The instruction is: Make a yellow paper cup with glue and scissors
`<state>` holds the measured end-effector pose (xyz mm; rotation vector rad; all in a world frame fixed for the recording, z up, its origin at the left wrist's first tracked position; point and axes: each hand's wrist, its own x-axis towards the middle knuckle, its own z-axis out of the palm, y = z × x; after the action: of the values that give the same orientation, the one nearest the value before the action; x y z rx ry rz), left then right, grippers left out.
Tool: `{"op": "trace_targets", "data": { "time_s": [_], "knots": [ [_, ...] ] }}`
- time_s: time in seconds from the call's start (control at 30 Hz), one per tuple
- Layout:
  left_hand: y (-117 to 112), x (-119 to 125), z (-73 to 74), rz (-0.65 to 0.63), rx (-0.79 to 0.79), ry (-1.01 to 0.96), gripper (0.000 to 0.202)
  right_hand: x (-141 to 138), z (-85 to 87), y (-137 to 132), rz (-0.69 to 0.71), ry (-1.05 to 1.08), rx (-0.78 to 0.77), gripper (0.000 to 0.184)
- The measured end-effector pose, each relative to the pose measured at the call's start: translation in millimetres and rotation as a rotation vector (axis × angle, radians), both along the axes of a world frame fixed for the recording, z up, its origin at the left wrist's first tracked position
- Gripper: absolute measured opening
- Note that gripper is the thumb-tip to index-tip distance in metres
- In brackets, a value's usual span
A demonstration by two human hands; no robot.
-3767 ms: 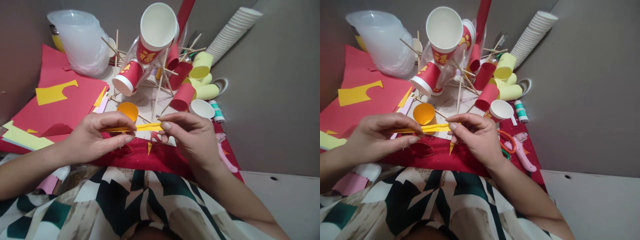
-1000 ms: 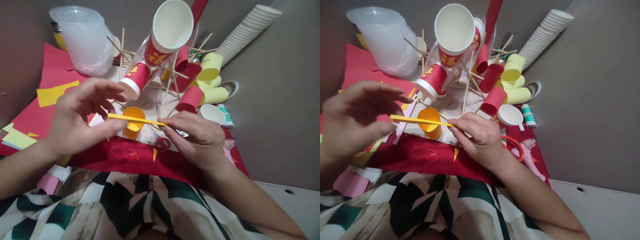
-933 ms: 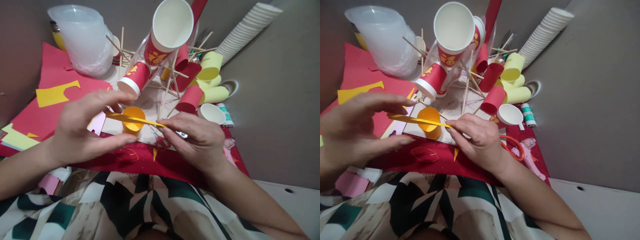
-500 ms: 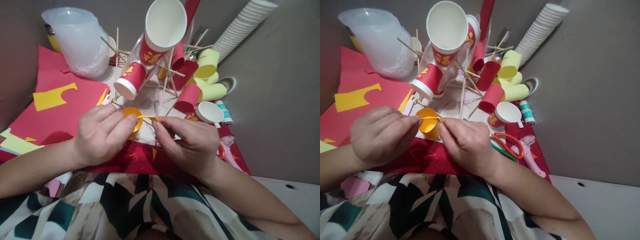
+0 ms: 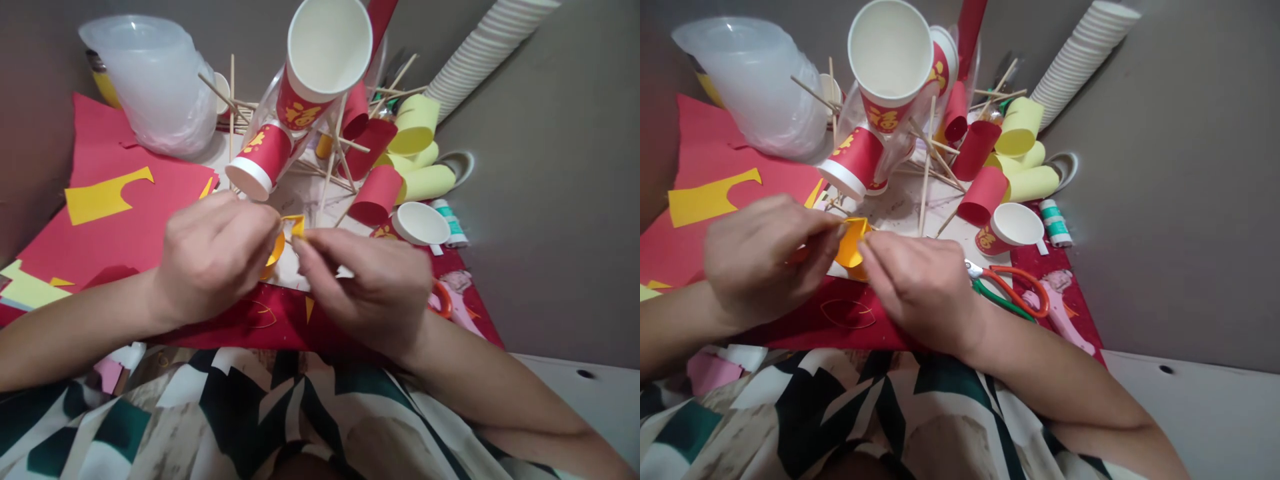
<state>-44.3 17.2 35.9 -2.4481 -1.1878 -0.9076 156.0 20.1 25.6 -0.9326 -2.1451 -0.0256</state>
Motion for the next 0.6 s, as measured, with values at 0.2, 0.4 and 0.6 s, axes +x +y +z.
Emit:
{"op": "trace_targets", "data": {
  "time_s": [0.2, 0.4, 0.6],
  "knots": [
    [4, -13, 1.9, -0.106, -0.158, -0.098, 0.01, 15, 3.6, 8, 0.035, 0.029, -0.084, 0.015],
    [9, -42, -5.7, -0.151, -0.014, 0.026, 0.024, 19, 0.4, 14, 0.104, 0.024, -0.103, 0.022],
    [-8, -53, 12.0, -0.126, -0.099, 0.004, 0.04, 18, 3.8, 22, 0.281, 0.032, -0.098, 0.019]
  ]
}}
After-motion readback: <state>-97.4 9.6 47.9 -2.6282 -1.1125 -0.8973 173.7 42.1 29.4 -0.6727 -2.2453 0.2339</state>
